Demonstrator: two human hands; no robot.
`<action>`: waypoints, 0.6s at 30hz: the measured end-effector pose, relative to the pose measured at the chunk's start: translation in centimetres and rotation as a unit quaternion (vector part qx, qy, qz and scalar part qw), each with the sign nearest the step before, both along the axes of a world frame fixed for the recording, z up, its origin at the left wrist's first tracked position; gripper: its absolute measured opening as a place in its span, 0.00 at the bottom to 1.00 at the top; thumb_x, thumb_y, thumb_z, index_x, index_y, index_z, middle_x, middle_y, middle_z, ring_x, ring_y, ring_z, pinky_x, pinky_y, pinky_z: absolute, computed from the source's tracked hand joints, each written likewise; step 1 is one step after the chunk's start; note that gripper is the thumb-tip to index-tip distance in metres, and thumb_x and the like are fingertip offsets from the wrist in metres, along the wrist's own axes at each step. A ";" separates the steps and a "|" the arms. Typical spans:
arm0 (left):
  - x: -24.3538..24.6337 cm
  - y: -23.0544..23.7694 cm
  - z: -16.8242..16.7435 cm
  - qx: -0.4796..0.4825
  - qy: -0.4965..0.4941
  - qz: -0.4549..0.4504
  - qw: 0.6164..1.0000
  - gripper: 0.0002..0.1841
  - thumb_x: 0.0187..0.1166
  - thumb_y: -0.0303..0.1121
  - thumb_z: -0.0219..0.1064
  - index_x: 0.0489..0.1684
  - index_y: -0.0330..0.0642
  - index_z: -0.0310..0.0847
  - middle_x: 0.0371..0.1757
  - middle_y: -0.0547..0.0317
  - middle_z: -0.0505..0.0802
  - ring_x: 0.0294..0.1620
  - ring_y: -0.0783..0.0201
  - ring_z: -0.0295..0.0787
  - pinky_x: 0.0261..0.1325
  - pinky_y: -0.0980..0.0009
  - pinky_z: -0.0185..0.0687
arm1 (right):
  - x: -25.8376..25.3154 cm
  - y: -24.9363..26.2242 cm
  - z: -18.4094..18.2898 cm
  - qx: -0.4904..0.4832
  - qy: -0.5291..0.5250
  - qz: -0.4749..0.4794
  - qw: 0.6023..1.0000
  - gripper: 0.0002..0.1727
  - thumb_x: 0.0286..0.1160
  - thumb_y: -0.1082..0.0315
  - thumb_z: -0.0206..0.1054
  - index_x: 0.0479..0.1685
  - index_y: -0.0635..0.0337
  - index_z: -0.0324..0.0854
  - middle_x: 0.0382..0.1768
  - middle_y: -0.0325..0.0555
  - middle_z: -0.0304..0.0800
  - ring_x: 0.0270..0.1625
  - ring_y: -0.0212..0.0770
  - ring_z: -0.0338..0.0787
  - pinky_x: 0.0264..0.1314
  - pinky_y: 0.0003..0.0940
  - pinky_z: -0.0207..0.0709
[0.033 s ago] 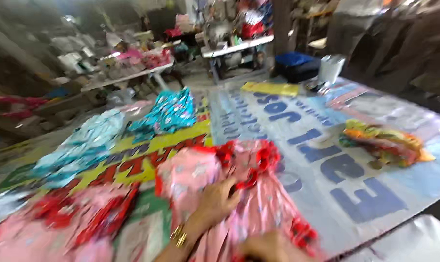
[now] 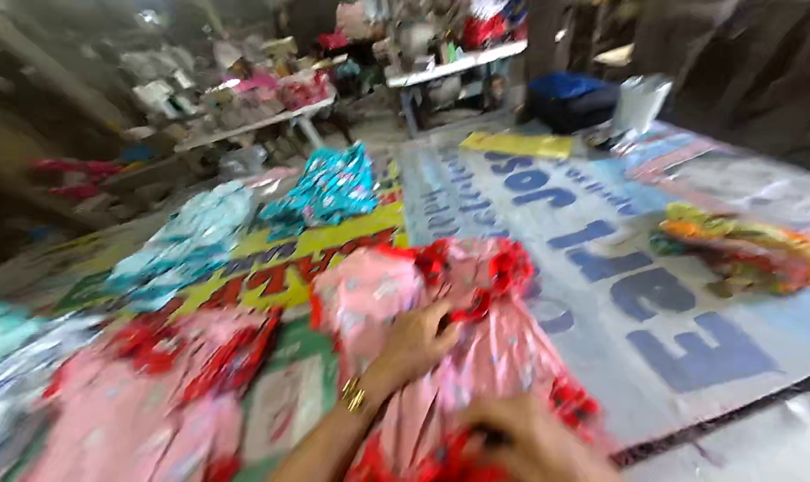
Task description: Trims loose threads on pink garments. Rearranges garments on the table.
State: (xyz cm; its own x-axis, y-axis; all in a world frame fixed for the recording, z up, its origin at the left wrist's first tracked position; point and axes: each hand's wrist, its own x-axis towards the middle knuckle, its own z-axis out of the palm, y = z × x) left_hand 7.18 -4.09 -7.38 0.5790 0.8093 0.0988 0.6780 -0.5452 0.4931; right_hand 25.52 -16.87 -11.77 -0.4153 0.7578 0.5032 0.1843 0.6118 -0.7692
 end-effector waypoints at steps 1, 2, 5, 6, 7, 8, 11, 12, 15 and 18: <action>0.0 0.2 0.4 -0.019 -0.029 0.008 0.999 0.19 0.87 0.41 0.58 0.56 0.35 0.86 0.43 0.46 0.93 0.46 0.53 0.91 0.54 0.50 0.85 | 0.3 0.2 -0.2 -0.004 0.043 -0.002 0.999 0.08 0.78 0.67 0.71 0.49 0.60 0.88 0.41 0.40 0.95 0.40 0.27 0.92 0.45 0.25 0.89; -0.5 0.1 0.4 -0.028 -0.076 0.022 0.996 0.16 0.87 0.38 0.60 0.54 0.33 0.85 0.41 0.46 0.92 0.42 0.56 0.90 0.51 0.53 0.86 | 0.5 0.1 -0.3 -0.015 0.080 -0.010 0.997 0.09 0.82 0.65 0.68 0.50 0.60 0.87 0.42 0.37 0.93 0.41 0.22 0.90 0.45 0.19 0.87; -2.3 -2.5 2.3 -0.059 -0.221 0.068 0.971 0.11 0.89 0.34 0.59 0.53 0.35 0.81 0.41 0.49 0.89 0.36 0.62 0.86 0.42 0.63 0.84 | 1.0 -1.2 0.4 -0.018 0.126 -0.084 0.988 0.10 0.85 0.61 0.63 0.47 0.55 0.87 0.40 0.26 0.90 0.40 0.12 0.85 0.42 0.10 0.80; -2.7 -3.0 3.0 -0.054 -0.257 0.072 0.962 0.11 0.89 0.34 0.58 0.54 0.36 0.81 0.41 0.50 0.89 0.36 0.63 0.85 0.42 0.64 0.84 | 1.1 -1.9 0.7 -0.013 0.127 -0.102 0.987 0.10 0.86 0.60 0.62 0.46 0.53 0.87 0.39 0.24 0.90 0.38 0.11 0.83 0.40 0.09 0.79; -2.9 -2.8 3.5 -0.041 -0.287 0.062 0.955 0.11 0.89 0.34 0.57 0.56 0.36 0.80 0.42 0.51 0.89 0.37 0.64 0.86 0.42 0.65 0.85 | 1.0 -2.4 0.8 -0.001 0.124 -0.115 0.986 0.11 0.86 0.58 0.62 0.45 0.52 0.87 0.38 0.24 0.89 0.37 0.11 0.83 0.39 0.08 0.78; -3.0 -2.4 4.0 -0.033 -0.310 0.053 0.949 0.11 0.90 0.33 0.56 0.56 0.36 0.79 0.41 0.51 0.88 0.35 0.64 0.84 0.40 0.67 0.83 | 0.8 -3.0 0.9 0.013 0.119 -0.121 0.985 0.11 0.85 0.56 0.63 0.45 0.52 0.87 0.39 0.25 0.89 0.37 0.12 0.83 0.39 0.08 0.77; -2.9 -0.2 5.5 -0.032 -0.377 0.043 0.925 0.08 0.88 0.30 0.57 0.49 0.34 0.78 0.36 0.55 0.86 0.29 0.68 0.84 0.32 0.71 0.85 | -1.4 -3.9 0.8 0.060 0.065 -0.109 0.990 0.20 0.77 0.47 0.73 0.56 0.51 0.86 0.50 0.34 0.86 0.40 0.16 0.80 0.39 0.10 0.75; -2.7 0.4 5.9 -0.036 -0.389 0.044 0.919 0.08 0.87 0.29 0.57 0.47 0.33 0.78 0.36 0.55 0.86 0.30 0.69 0.85 0.32 0.70 0.86 | -2.3 -4.0 0.8 0.080 0.020 -0.114 0.990 0.25 0.73 0.45 0.75 0.60 0.50 0.85 0.54 0.38 0.85 0.39 0.19 0.80 0.36 0.13 0.75; -2.5 0.9 6.1 -0.035 -0.387 0.046 0.920 0.07 0.85 0.27 0.58 0.47 0.31 0.78 0.38 0.53 0.86 0.32 0.67 0.86 0.36 0.68 0.87 | -4.4 -3.4 0.4 0.158 -0.131 -0.168 0.964 0.19 0.74 0.52 0.71 0.58 0.51 0.87 0.53 0.50 0.90 0.31 0.39 0.90 0.23 0.37 0.82; -2.9 -0.4 5.9 -0.038 -0.348 0.047 0.936 0.09 0.89 0.31 0.55 0.46 0.35 0.77 0.35 0.51 0.85 0.29 0.63 0.83 0.31 0.67 0.83 | -3.7 -2.9 0.2 0.165 -0.112 -0.202 0.959 0.08 0.70 0.67 0.65 0.44 0.55 0.86 0.43 0.44 0.93 0.38 0.35 0.92 0.33 0.31 0.85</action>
State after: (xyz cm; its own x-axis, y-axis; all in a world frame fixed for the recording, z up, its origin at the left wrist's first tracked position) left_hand 4.30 -4.45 -1.45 0.3216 0.8738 0.3648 0.2214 -0.4440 0.8682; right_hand 21.81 -19.77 -11.56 -0.2474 0.6944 0.6758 0.5951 0.6593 -0.4595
